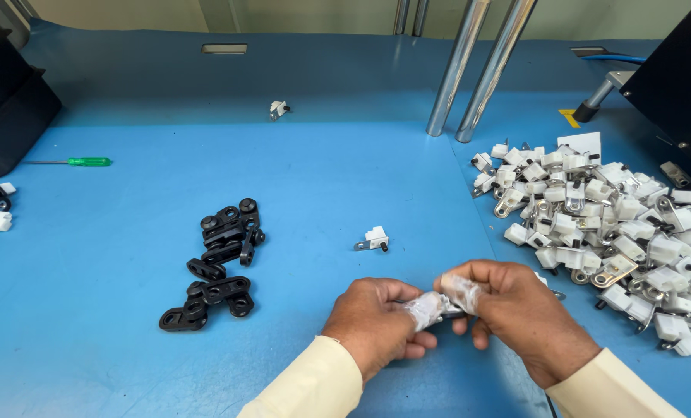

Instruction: The person picks a black plastic bracket and a white roller component from piles on the workbench, presses the roller onto the bracket by hand, and places the assembled unit onto a growing pile of finished assemblies on the right side of the bench.

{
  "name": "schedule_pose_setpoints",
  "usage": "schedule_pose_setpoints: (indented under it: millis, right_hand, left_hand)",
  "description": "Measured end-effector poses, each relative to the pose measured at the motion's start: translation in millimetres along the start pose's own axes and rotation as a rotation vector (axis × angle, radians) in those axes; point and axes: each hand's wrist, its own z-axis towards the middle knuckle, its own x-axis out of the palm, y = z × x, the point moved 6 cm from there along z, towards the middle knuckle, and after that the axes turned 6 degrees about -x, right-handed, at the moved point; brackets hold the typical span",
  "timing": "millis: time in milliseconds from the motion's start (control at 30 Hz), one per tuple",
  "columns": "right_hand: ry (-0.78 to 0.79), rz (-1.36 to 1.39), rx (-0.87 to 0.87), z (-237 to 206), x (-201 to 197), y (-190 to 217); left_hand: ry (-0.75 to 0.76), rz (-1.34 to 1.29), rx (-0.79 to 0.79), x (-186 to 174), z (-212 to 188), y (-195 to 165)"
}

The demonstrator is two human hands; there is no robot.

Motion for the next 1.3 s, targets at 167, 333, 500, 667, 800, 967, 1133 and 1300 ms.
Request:
schedule_pose_setpoints:
  millis: [167,333,500,667,800,967,1133,1300]
  right_hand:
    - [-0.174,0.376,0.099,-16.1,-2.8,-1.1]
    - [-0.133,0.412,0.256,-27.4,16.4,-33.7]
    - [-0.19,0.437,0.177,-25.7,21.1,-40.2]
    - [-0.248,0.278,0.198,-35.0,29.6,-30.3]
    - [-0.237,0.283,0.24,-42.0,33.8,-20.5]
    - [-0.272,0.371,0.232,-39.7,34.8,-18.5]
    - [-0.283,0.422,0.153,-29.5,29.4,-17.4]
    - [-0.267,0.391,0.128,-30.0,34.2,-6.8]
  left_hand:
    - [-0.04,-0.326,-0.136,-2.4,-5.2,8.8]
    - [0.024,-0.454,-0.148,3.4,-9.8,9.3]
    - [-0.11,-0.316,-0.107,0.8,-12.8,5.9]
    - [-0.19,-0.163,-0.041,-2.9,-16.5,-0.3]
    - [-0.145,-0.231,-0.094,-7.2,-15.9,3.6]
    - [-0.114,-0.242,-0.128,-11.0,-16.9,7.9]
    - [-0.066,-0.226,-0.095,-13.0,-20.5,4.3]
    - [-0.052,-0.228,-0.071,-21.2,-19.7,2.2]
